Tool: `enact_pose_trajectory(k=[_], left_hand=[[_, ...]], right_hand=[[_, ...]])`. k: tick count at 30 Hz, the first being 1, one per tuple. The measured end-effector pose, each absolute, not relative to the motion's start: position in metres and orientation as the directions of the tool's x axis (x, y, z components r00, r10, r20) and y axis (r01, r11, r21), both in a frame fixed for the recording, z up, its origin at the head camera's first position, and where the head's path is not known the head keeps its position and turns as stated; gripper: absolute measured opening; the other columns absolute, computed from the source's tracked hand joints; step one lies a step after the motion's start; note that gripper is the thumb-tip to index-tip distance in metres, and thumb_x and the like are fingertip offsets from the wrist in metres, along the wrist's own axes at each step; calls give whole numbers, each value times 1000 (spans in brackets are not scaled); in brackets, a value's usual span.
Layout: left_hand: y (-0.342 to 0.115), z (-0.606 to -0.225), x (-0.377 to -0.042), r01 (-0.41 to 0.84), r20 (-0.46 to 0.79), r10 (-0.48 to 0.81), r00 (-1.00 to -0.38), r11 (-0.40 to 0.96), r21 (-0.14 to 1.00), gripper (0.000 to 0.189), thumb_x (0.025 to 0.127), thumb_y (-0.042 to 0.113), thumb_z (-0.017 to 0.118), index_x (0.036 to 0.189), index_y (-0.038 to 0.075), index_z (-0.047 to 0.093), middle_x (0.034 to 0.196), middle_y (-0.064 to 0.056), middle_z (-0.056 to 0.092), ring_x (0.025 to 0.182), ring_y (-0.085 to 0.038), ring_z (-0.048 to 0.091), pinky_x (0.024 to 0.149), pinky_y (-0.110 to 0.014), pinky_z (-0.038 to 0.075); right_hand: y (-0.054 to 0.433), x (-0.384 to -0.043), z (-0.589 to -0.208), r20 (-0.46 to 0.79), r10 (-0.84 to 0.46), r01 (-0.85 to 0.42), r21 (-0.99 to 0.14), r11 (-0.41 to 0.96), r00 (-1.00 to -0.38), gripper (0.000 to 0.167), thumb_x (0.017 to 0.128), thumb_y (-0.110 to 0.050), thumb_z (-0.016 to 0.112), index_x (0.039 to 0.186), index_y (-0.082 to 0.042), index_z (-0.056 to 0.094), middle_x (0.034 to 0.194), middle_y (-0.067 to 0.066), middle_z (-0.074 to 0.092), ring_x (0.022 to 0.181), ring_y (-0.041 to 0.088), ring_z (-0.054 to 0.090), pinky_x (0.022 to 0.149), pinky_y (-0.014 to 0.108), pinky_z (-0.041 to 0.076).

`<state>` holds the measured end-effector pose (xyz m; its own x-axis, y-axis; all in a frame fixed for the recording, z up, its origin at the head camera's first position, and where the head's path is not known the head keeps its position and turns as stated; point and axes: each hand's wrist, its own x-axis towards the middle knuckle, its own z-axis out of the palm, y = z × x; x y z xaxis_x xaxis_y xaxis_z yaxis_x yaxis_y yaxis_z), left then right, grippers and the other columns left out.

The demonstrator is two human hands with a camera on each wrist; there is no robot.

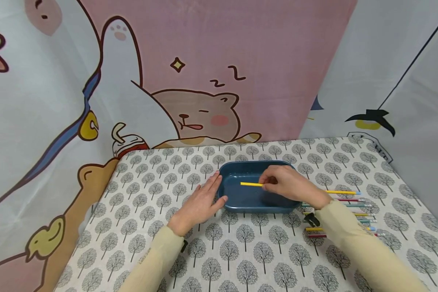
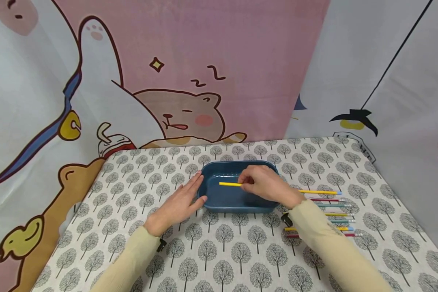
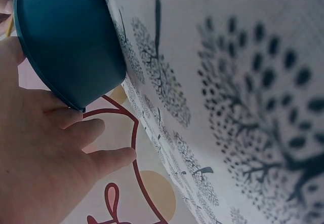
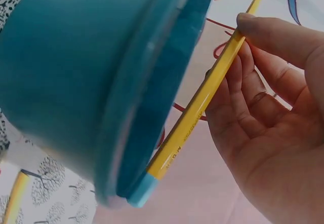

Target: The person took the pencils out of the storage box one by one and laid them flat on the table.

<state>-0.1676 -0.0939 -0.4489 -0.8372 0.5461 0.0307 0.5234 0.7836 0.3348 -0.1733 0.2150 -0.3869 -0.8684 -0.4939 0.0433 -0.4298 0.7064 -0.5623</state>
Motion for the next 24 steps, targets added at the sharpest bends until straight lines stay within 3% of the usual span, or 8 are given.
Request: enact_pose_trajectory(k=[7,24], left_hand=[[-94,-448,-168,523,21,549,-836,785,333,79,108,58,33,166,6,18,174,-9,10,158,-23,16,119,-62,29],[-95,-449,-167,533,35,556,-830,776,338,79,108,58,33,165,5,19,174,-10,11,157,-30,21,119,-63,29]], right_hand=[[224,-161,-373,60,-469,-417,-566,711,-881,10,95,-11,76,104,-15,76,93,-8,67,80,8,60,70,30,54],[257,-132,-371,141,-437,-444,-511,736,-888,11,93,-11,79,102,-17,77,90,-12,63,76,4,56,64,26,51]])
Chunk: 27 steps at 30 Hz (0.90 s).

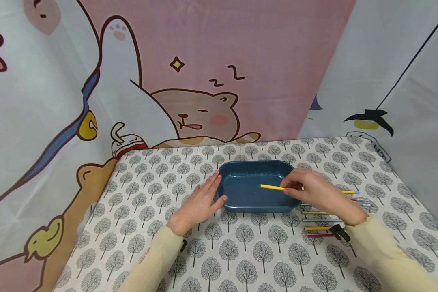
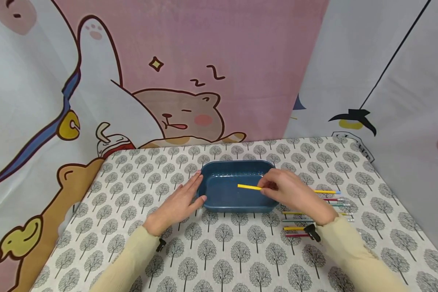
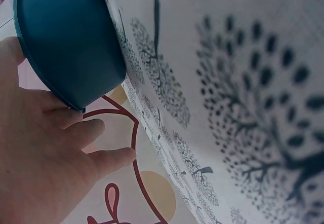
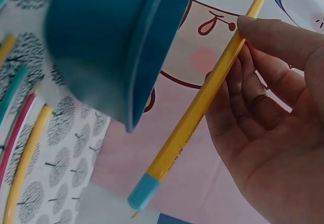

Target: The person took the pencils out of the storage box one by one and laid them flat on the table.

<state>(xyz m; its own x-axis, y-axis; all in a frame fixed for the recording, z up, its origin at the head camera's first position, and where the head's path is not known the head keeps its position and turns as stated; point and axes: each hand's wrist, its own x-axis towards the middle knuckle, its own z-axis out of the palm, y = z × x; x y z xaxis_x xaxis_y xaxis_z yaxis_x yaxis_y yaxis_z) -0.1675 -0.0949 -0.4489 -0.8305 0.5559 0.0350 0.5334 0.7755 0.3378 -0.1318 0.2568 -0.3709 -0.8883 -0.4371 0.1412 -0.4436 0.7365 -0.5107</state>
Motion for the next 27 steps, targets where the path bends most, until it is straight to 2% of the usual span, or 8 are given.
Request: enact_pose_trajectory(k=[15,24,27], left_hand=[[-94,-449,-168,520,16,549,-836,783,341,78,109,56,36,166,6,17,174,-8,8,158,-29,18,120,-62,27],[-95,-449,-167,532,24,556,-831,780,330,79,109,57,33,165,5,17,174,-10,9,158,-29,19,120,-62,28],[-95,-448,-167,524,14,551,-834,784,331,78,109,56,34,166,6,16,174,-6,6,158,-26,15,121,-61,27]], right_hand=[[278,-110,-384,154,-421,-441,-471,764,-894,17,87,-5,82,96,-20,78,83,-16,60,74,2,53,62,24,49],[298,-93,-397,181,-417,-451,-468,760,-891,21,84,-3,83,96,-18,77,92,-16,64,78,-3,60,64,23,55],[305,-87,-401,197,-411,-454,-471,757,-890,24,83,-3,85,96,-21,76,94,-17,65,80,-4,60,64,23,55]])
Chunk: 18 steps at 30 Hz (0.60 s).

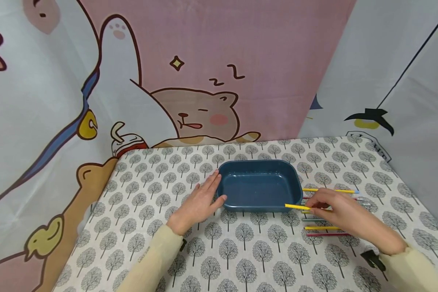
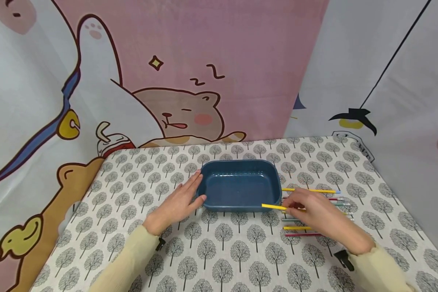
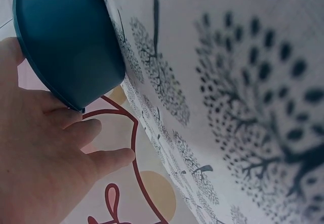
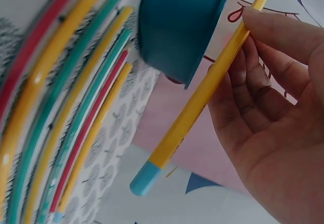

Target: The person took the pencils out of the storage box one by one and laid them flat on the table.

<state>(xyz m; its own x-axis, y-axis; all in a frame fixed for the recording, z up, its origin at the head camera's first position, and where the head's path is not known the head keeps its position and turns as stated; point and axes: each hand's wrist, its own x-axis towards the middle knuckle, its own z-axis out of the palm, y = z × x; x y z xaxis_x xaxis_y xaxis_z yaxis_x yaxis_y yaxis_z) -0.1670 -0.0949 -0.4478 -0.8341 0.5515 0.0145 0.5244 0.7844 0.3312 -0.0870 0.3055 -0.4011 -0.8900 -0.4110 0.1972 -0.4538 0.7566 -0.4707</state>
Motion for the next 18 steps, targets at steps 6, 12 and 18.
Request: enact_pose_trajectory(k=[6,12,18], left_hand=[[-94,-448,-167,511,4,541,-841,792,334,76,109,52,40,166,7,16,173,-1,1,158,-20,10,122,-60,26],[-94,-448,-168,517,15,544,-839,787,335,76,109,50,41,165,5,17,173,-3,2,158,-20,11,121,-61,26],[-94,-448,-167,513,13,541,-841,789,339,75,110,49,43,165,5,17,173,-3,2,158,-20,11,121,-61,26]], right_hand=[[319,-78,-408,200,-400,-445,-483,754,-894,27,81,-2,86,95,-22,76,90,-20,62,77,-6,58,61,22,54],[328,-69,-418,242,-422,-486,-428,762,-874,29,78,-6,89,95,-25,76,91,-22,66,77,-8,57,60,22,53],[335,-62,-427,285,-459,-540,-425,727,-842,32,76,-3,89,93,-27,76,90,-23,65,76,-9,57,59,18,51]])
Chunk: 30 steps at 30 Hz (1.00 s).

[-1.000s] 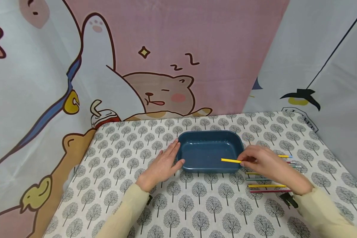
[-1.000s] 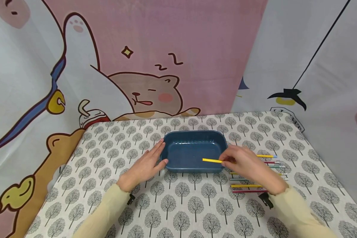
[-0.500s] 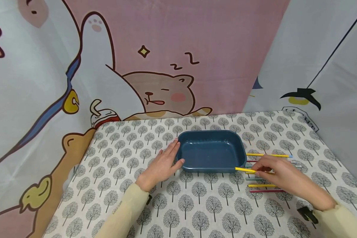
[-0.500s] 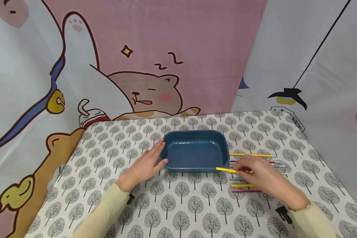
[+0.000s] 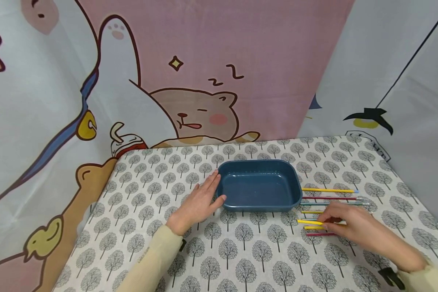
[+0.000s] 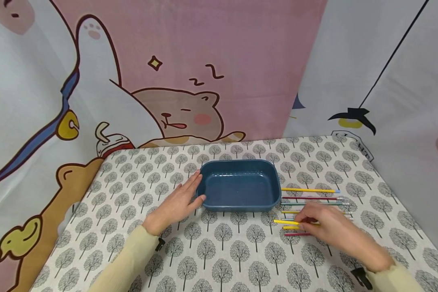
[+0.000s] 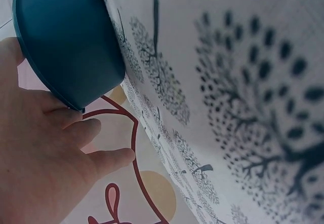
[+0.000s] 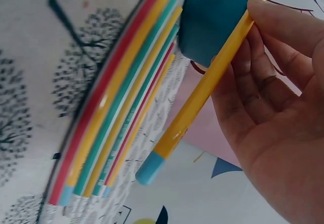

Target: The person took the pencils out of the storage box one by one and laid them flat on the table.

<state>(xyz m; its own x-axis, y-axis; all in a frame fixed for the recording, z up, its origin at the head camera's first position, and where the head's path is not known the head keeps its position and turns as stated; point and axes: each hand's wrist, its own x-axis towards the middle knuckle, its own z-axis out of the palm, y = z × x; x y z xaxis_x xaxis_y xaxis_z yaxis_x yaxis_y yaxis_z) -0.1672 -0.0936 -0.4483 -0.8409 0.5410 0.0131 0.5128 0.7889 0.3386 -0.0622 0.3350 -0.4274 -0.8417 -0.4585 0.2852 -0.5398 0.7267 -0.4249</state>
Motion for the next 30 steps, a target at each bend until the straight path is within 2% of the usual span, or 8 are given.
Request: enact_pose_trajectory(k=[9,18,26,30], left_hand=[[-94,-448,-167,515,11,543,-839,788,337,76,109,51,40,166,6,17,174,-3,2,158,-21,11,121,-61,26],[-94,-448,-168,531,29,554,-832,781,330,75,110,49,41,165,4,18,173,-6,5,158,-29,17,120,-62,27],[-94,-449,-168,532,28,555,-831,781,328,75,110,50,40,165,4,17,173,-6,3,158,-27,16,121,-61,27],[-94,-448,-167,527,24,551,-834,783,331,76,110,51,39,165,5,16,174,-6,5,158,-23,12,121,-61,26]], right_hand=[[346,-55,-439,271,-490,-560,-440,702,-828,35,76,-1,88,94,-28,77,91,-19,66,78,-7,56,60,18,51],[359,-50,-452,338,-524,-623,-391,678,-782,43,67,5,90,91,-28,76,88,-18,64,74,-8,50,57,10,39],[364,-42,-459,268,-508,-573,-438,693,-819,30,77,-6,89,92,-29,76,86,-17,64,72,-8,47,52,16,39],[363,-39,-461,250,-495,-553,-449,702,-832,30,77,-6,89,93,-29,77,86,-14,65,71,-9,47,52,17,40]])
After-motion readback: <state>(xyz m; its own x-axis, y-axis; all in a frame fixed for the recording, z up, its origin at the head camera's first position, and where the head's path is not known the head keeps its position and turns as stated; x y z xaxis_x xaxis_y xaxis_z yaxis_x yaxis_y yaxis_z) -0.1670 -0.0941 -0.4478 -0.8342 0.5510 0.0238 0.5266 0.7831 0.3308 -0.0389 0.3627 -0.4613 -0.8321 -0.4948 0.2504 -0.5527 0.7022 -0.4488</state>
